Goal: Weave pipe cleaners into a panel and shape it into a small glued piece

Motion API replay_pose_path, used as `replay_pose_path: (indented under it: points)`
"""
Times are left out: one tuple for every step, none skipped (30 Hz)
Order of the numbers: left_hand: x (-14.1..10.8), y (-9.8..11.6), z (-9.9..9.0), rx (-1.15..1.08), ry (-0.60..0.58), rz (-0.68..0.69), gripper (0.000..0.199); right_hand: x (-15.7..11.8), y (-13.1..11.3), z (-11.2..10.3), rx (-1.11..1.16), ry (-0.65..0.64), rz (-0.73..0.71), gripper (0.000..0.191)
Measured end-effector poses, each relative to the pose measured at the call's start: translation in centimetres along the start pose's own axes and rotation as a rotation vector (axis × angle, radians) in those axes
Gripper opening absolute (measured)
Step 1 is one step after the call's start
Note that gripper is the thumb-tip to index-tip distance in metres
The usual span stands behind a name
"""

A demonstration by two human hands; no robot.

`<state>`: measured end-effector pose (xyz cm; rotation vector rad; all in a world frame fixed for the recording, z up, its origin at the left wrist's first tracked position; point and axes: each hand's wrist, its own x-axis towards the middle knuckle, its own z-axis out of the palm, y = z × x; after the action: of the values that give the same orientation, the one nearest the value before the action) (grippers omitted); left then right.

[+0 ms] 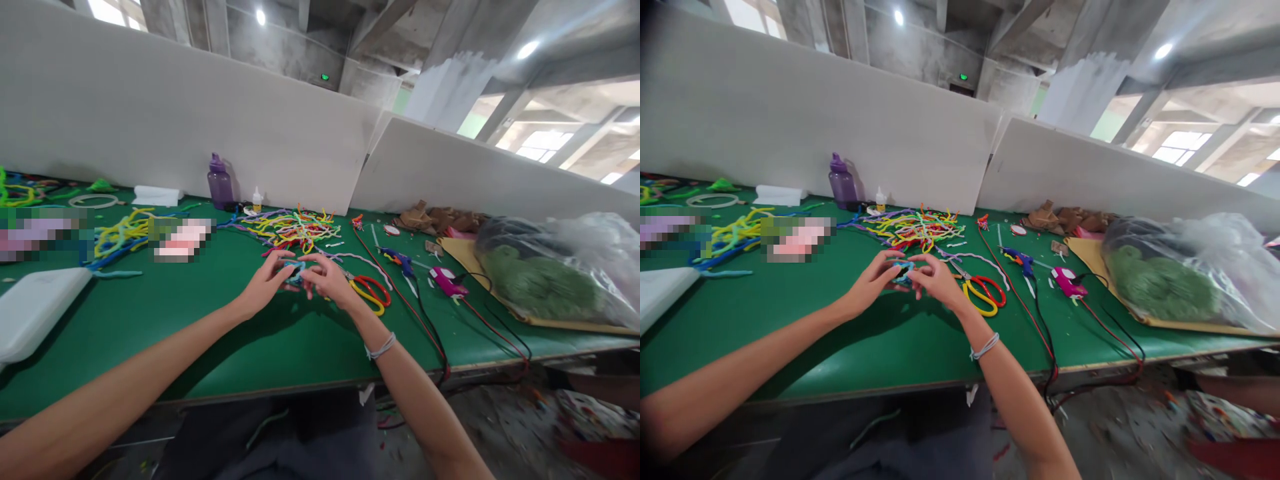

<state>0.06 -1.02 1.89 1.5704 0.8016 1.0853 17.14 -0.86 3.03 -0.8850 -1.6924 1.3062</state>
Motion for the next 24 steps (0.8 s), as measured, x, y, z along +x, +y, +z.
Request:
replay_pose_path:
  points:
    - [0.1,0.0,0.0,-0.065,-0.047,-0.048,0.033,-0.1,-0.2,-0.3,-0.027,-0.003,-0.031,0.038]
    - [0.1,0.0,0.1,-0.111,-0.086,-0.09,0.034,-0.2,-0.4,-0.5,-0.053,-0.009,-0.06,0.039]
    - [0.1,-0.1,0.1,-0.139,-0.114,-0.125,0.034,-0.3,-0.4,-0.6,-0.077,-0.02,-0.079,0.037]
    - [0.1,-0.1,0.1,-0.153,-0.131,-0.151,0.034,-0.3,-0.4,-0.6,-0.095,-0.028,-0.088,0.035]
    - [0.0,-0.1,0.1,-0.16,-0.141,-0.171,0.034,-0.3,-0.3,-0.5,-0.109,-0.032,-0.088,0.032]
    - [0.0,-0.1,0.1,-0.164,-0.146,-0.187,0.034,-0.3,-0.1,-0.4,-0.117,-0.029,-0.083,0.029]
    - [-0.1,-0.1,0.1,-0.17,-0.149,-0.2,0.034,-0.2,0.1,-0.3,-0.121,-0.019,-0.074,0.027]
    - [-0.1,0.0,0.0,-0.179,-0.156,-0.21,0.035,-0.2,0.3,-0.2,-0.12,-0.003,-0.064,0.026]
    - [-0.1,0.0,-0.1,-0.19,-0.166,-0.215,0.035,-0.1,0.5,-0.2,-0.116,0.018,-0.053,0.025]
    - [-0.1,0.1,-0.2,-0.196,-0.179,-0.212,0.036,-0.1,0.6,-0.2,-0.111,0.041,-0.043,0.024]
    - [-0.1,0.2,-0.3,-0.192,-0.195,-0.203,0.036,0.0,0.7,-0.2,-0.105,0.064,-0.034,0.023]
    - [-0.1,0.3,-0.4,-0.174,-0.209,-0.186,0.037,0.0,0.8,-0.3,-0.098,0.085,-0.026,0.022]
    - [-0.1,0.3,-0.5,-0.142,-0.215,-0.162,0.039,0.0,0.9,-0.4,-0.094,0.101,-0.019,0.021]
    - [-0.1,0.3,-0.5,-0.103,-0.212,-0.137,0.041,0.0,0.9,-0.4,-0.094,0.111,-0.014,0.019]
    - [-0.1,0.2,-0.6,-0.069,-0.2,-0.114,0.042,0.0,0.9,-0.5,-0.095,0.114,-0.013,0.018]
    - [-0.1,0.2,-0.6,-0.047,-0.187,-0.1,0.042,0.0,0.8,-0.5,-0.096,0.114,-0.016,0.018]
    - [0.0,0.1,-0.7,-0.043,-0.175,-0.094,0.041,0.0,0.8,-0.5,-0.097,0.111,-0.024,0.019]
    - [0.0,0.0,-0.7,-0.056,-0.165,-0.096,0.039,0.0,0.7,-0.5,-0.099,0.108,-0.037,0.02]
    - [0.0,-0.1,-0.7,-0.079,-0.16,-0.105,0.037,-0.1,0.6,-0.4,-0.104,0.107,-0.054,0.022]
    - [0.1,-0.2,-0.7,-0.105,-0.156,-0.118,0.035,-0.1,0.5,-0.4,-0.114,0.108,-0.073,0.025]
    - [0.1,-0.3,-0.7,-0.126,-0.151,-0.132,0.033,-0.1,0.4,-0.3,-0.132,0.107,-0.09,0.027]
    - [0.2,-0.4,-0.7,-0.137,-0.142,-0.144,0.032,-0.1,0.4,-0.3,-0.153,0.104,-0.103,0.029]
    - [0.3,-0.5,-0.7,-0.138,-0.132,-0.153,0.031,-0.2,0.4,-0.2,-0.174,0.099,-0.11,0.029]
    - [0.3,-0.5,-0.7,-0.128,-0.122,-0.157,0.031,-0.2,0.4,-0.2,-0.189,0.094,-0.113,0.029]
